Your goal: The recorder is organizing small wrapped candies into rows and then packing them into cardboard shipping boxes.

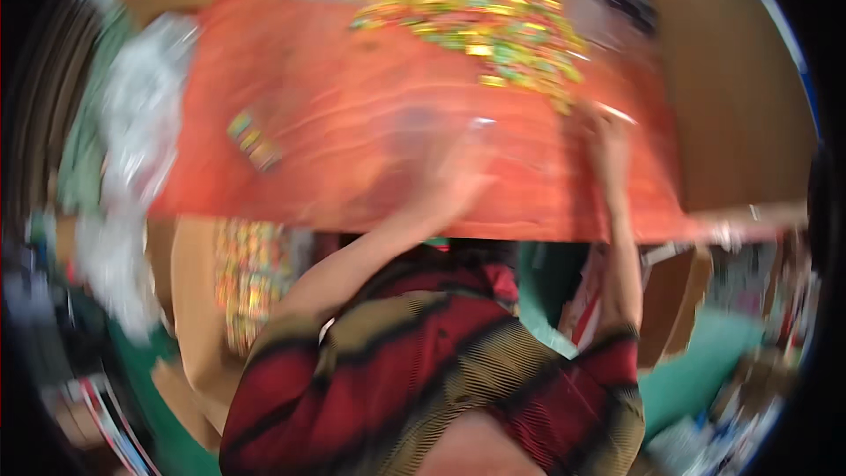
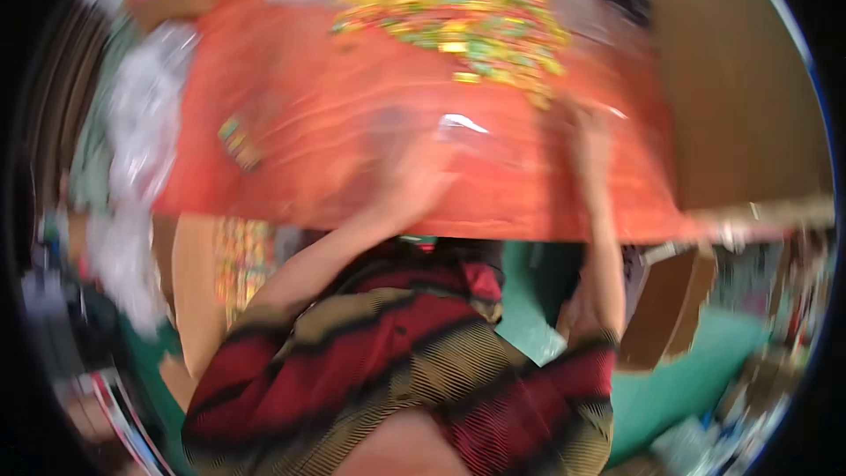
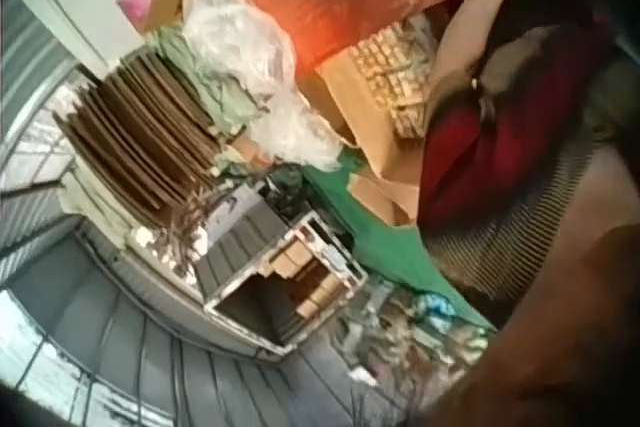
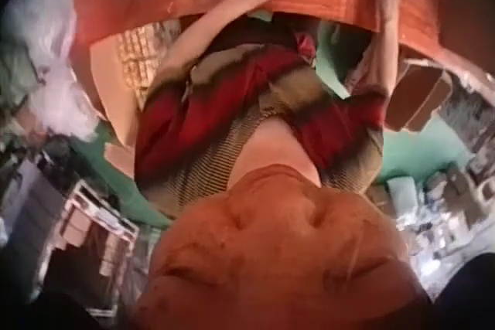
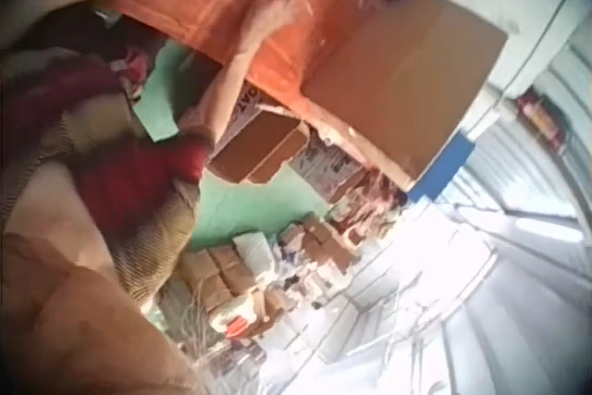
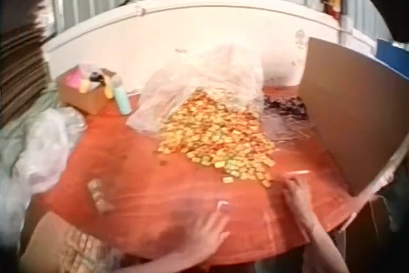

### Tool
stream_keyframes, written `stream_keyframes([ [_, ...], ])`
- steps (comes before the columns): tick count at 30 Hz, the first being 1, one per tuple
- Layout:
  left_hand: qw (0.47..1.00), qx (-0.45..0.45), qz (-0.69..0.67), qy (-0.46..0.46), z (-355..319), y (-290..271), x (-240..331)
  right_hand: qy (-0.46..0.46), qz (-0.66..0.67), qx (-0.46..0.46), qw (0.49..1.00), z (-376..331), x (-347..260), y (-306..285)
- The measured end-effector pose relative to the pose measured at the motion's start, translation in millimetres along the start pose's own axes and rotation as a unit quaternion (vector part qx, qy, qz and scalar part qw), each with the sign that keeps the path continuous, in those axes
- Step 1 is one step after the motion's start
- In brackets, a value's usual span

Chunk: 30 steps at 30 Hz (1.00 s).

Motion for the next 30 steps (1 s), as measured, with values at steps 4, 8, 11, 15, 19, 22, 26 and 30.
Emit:
stream_keyframes([
  [4, 0.991, -0.049, 0.117, 0.035, 37, 56, 10, 0.035, -0.005, -0.068, 0.997, -4, -19, -9],
  [8, 0.992, -0.095, 0.085, -0.001, 18, 44, -12, -0.063, 0.222, -0.187, 0.955, -11, -106, -10],
  [11, 0.997, -0.068, -0.027, 0.004, 0, 24, -32, -0.089, 0.229, -0.228, 0.942, -12, -134, -5],
  [15, 0.999, -0.027, 0.019, 0.010, -8, 4, -39, -0.108, 0.246, -0.194, 0.943, -9, -148, 1],
  [19, 0.998, -0.034, -0.022, -0.049, -13, -21, -45, -0.108, 0.342, -0.200, 0.912, 0, -152, 11],
  [22, 0.996, -0.023, 0.067, -0.056, -26, -29, -46, -0.059, 0.391, -0.153, 0.906, 0, -145, 8],
  [26, 0.995, -0.040, 0.053, -0.069, -38, -40, -44, 0.022, 0.146, -0.020, 0.989, 12, -76, -5],
  [30, 0.997, -0.052, 0.051, -0.039, -26, -33, -28, 0.125, -0.043, -0.040, 0.990, -3, 9, 5],
])
Point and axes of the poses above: each hand's wrist, its own z-axis towards the middle knuckle, its own y-axis out of the palm, x = y × z, the point moved 4 cm from there along z, towards the middle knuckle, and after that the axes turned 3 degrees about -x, right-handed, at the moved point
